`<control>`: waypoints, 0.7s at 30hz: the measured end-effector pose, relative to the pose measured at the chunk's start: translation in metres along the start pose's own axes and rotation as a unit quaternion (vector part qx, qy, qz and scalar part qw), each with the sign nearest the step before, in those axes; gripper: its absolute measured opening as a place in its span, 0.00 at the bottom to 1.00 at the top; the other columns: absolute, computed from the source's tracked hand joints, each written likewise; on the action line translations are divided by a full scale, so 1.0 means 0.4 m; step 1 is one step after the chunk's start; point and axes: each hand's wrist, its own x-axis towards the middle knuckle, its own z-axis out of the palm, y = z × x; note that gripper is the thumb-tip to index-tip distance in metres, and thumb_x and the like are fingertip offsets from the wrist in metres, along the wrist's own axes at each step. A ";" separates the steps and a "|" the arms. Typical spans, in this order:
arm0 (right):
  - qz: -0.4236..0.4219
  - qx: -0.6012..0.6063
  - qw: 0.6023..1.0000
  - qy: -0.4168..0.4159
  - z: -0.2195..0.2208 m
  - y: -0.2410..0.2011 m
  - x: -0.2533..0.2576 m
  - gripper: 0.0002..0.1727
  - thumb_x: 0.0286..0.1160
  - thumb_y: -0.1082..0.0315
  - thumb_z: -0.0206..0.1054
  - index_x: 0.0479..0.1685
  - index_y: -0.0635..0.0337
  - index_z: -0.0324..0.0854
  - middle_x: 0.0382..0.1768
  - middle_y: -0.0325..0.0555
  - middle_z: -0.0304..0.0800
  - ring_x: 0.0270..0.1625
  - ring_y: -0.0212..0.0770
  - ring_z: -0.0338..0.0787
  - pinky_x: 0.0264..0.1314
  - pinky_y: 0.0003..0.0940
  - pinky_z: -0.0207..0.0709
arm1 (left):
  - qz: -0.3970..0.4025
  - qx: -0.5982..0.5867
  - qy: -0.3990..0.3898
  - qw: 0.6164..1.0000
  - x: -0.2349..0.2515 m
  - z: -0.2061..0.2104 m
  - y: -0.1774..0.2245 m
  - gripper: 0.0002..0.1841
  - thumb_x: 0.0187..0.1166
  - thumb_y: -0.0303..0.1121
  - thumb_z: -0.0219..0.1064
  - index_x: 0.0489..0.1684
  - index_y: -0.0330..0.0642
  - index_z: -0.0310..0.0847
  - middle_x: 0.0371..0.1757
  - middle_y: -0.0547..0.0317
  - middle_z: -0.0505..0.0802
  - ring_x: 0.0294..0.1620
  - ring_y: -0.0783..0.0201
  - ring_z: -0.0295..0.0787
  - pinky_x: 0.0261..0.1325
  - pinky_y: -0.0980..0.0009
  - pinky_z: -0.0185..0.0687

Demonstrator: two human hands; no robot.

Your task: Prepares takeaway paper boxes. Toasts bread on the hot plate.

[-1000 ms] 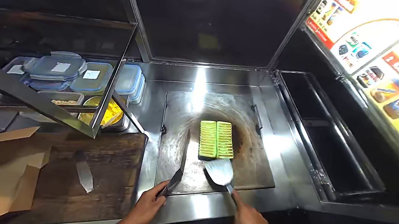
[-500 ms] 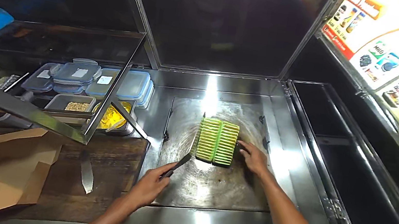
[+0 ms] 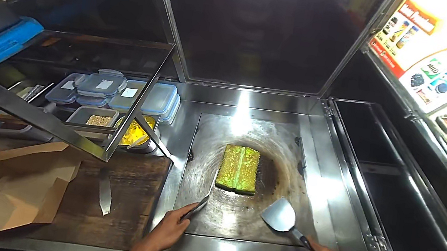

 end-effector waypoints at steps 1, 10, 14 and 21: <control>-0.011 0.007 1.000 -0.013 0.002 -0.034 0.032 0.26 0.85 0.59 0.57 0.82 0.35 0.76 0.64 0.56 0.91 0.67 0.62 0.88 0.66 0.70 0.76 | 0.015 0.000 -0.006 1.000 0.016 0.007 0.002 0.29 0.81 0.28 0.55 0.84 0.59 0.75 0.69 0.59 0.91 0.60 0.66 0.91 0.66 0.59 0.85; -0.030 -0.019 0.991 0.133 -0.150 -0.161 0.068 0.27 0.85 0.60 0.57 0.84 0.33 0.73 0.64 0.55 0.88 0.59 0.62 0.90 0.56 0.65 0.81 | -0.040 -0.054 -0.019 0.998 -0.028 -0.030 0.029 0.27 0.82 0.31 0.56 0.84 0.56 0.73 0.45 0.54 0.92 0.22 0.63 0.81 0.27 0.61 0.81; -0.097 0.319 0.943 0.014 -0.036 -0.054 0.303 0.23 0.91 0.61 0.54 0.81 0.52 0.76 0.62 0.54 0.90 0.55 0.48 0.92 0.62 0.49 0.84 | -0.058 -0.105 0.008 0.993 -0.026 -0.036 0.023 0.27 0.83 0.30 0.55 0.84 0.53 0.73 0.36 0.55 0.90 0.16 0.65 0.77 0.20 0.65 0.77; -0.129 0.554 0.822 -0.003 0.144 -0.335 0.331 0.25 0.94 0.60 0.49 0.85 0.55 0.72 0.30 0.44 0.82 0.21 0.35 0.74 0.25 0.33 0.72 | 0.000 -0.034 0.018 0.999 0.116 0.081 0.120 0.27 0.84 0.29 0.55 0.85 0.47 0.71 0.69 0.48 0.89 0.61 0.57 0.90 0.68 0.54 0.83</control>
